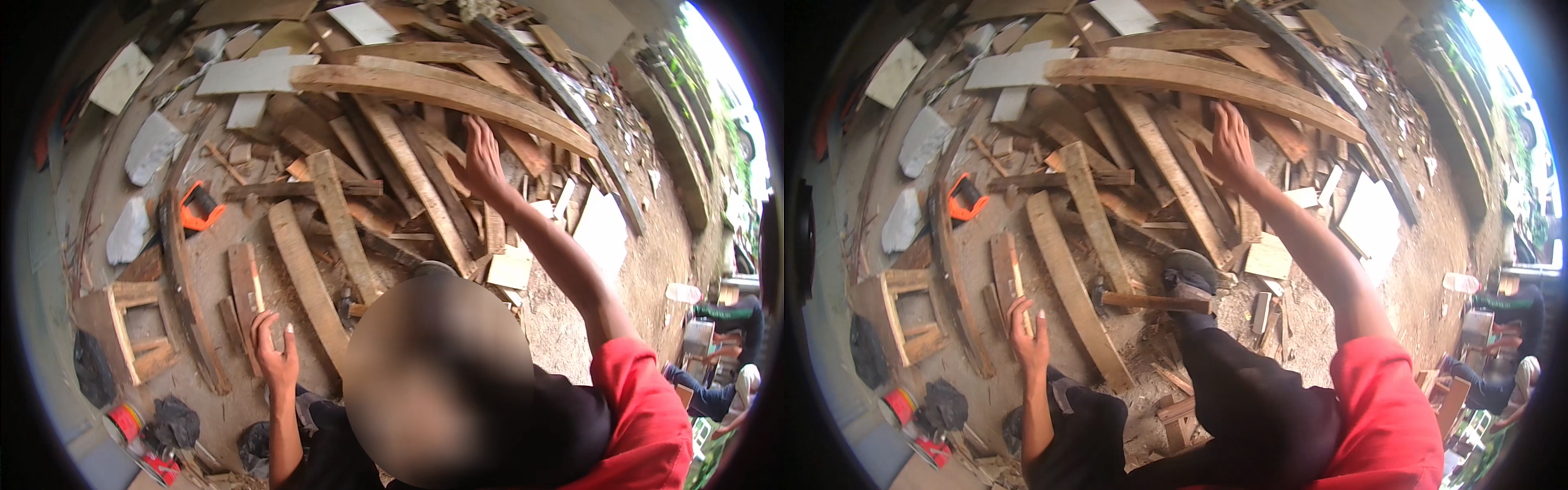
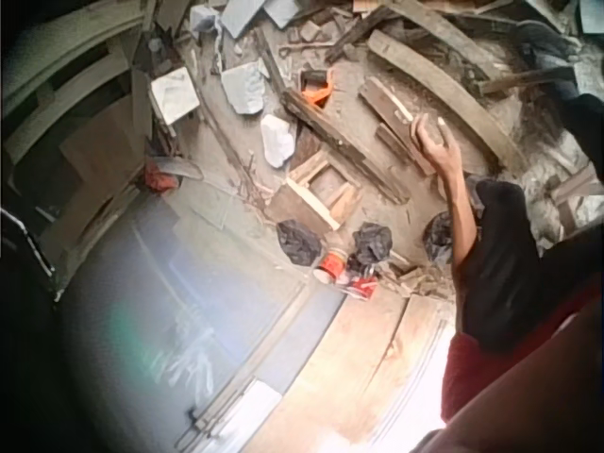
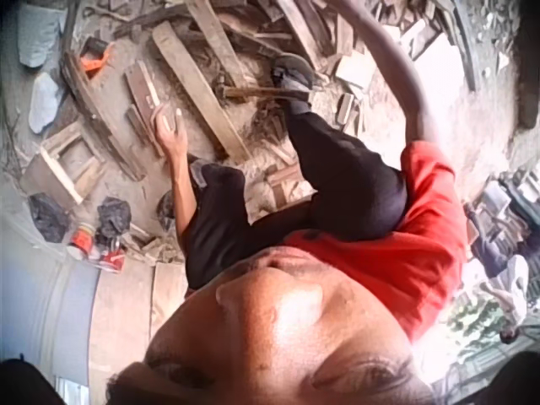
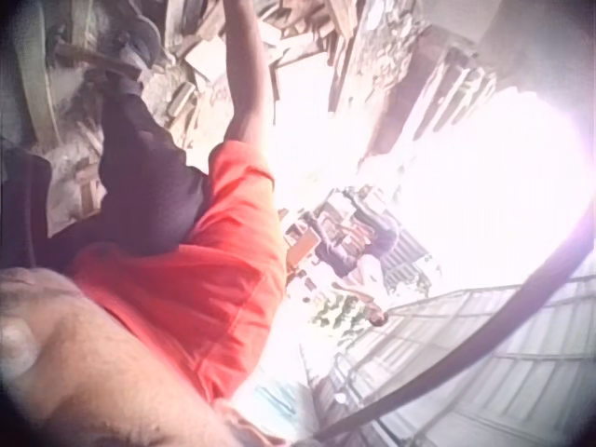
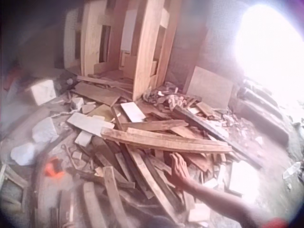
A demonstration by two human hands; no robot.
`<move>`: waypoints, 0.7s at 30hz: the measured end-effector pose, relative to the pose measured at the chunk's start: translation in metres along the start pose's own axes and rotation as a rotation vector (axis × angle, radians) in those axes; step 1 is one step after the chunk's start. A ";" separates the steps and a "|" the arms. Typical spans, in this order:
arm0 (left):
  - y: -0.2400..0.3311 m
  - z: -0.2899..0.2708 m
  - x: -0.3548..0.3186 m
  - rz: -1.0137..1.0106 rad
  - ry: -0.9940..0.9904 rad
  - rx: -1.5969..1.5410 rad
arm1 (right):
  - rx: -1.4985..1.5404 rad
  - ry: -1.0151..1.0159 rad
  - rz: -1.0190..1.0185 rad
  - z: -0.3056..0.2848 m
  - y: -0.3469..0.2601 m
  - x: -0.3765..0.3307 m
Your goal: The person sits on the ground and uses a hammer to break wooden planks into smaller pieces. They repeatedly pick up planks, strike them, and separate the resulting fragments, occasionally moving debris aside.
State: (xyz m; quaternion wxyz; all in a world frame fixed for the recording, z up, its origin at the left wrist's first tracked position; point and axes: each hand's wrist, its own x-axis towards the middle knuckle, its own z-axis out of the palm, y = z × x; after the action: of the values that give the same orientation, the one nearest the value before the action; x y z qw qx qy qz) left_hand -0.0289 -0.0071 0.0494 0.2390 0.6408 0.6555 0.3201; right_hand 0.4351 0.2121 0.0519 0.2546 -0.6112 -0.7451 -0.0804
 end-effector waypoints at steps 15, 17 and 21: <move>0.141 -0.009 0.062 0.281 -0.104 -0.010 | -0.210 -0.485 0.186 -0.026 0.119 0.038; 0.164 -0.031 0.065 0.319 -0.139 0.025 | -0.204 -0.657 0.224 -0.039 0.102 0.042; 0.213 -0.084 0.066 0.413 -0.282 0.093 | -0.213 -0.788 0.086 -0.066 0.068 0.038</move>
State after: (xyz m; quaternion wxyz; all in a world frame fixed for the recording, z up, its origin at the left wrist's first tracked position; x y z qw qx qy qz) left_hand 0.0528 0.0433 0.2676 0.2280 0.8099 0.4847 0.2391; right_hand 0.5139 0.2331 0.1136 -0.1119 -0.6488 -0.7468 0.0939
